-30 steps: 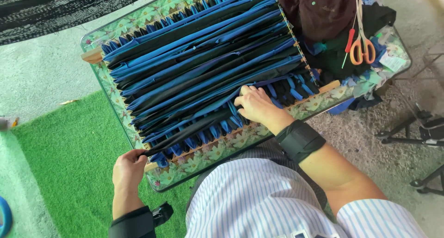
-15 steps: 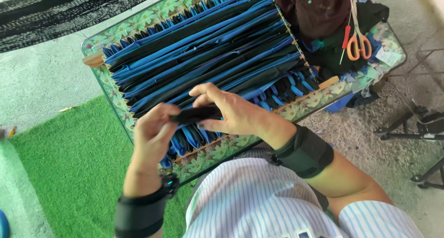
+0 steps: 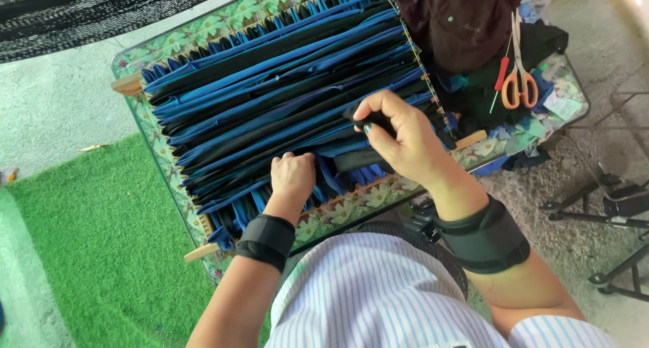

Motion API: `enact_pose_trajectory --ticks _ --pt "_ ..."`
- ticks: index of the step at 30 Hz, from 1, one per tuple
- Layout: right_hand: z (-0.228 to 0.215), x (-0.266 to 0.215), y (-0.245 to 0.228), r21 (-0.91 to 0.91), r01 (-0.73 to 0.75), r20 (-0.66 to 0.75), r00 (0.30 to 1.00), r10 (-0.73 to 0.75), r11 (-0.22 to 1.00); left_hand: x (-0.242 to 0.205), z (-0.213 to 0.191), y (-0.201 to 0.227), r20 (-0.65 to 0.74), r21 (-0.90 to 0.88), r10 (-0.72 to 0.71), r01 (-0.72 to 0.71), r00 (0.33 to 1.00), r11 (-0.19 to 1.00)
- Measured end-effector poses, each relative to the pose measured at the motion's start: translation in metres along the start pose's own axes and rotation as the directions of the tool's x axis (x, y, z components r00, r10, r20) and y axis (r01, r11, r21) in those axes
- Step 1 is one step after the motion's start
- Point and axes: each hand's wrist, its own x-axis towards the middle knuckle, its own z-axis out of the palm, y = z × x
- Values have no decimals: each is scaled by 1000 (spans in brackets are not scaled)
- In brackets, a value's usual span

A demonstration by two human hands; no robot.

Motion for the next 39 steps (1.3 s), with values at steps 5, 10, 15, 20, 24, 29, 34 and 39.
enact_pose_trajectory --ticks 5,10,15,20,24,29,34,39 --pt "-3 1 8 -107 -80 76 993 89 991 16 -23 28 96 -48 -215 220 972 974" --pt "27 0 61 -99 -17 173 984 34 995 23 6 27 86 79 -286 280 954 957" --pt "80 -1 157 35 -251 294 928 230 967 15 -30 22 348 -461 -443 563 826 686" --pt "98 -4 201 -53 -445 392 814 429 894 -2 25 -7 241 -901 -187 292 952 320" --pt "87 3 178 45 -328 529 809 256 944 -19 16 9 -14 -932 -115 29 993 362" --pt "94 1 163 -196 -364 413 812 413 911 -35 -41 33 17 -618 -345 281 939 734" --pt "91 4 147 -422 -252 319 858 403 871 -85 -55 -30 -5 -447 -383 340 924 827" --pt "99 -5 175 -338 -119 343 908 240 934 -162 -66 -130 57 -244 -734 722 677 647"
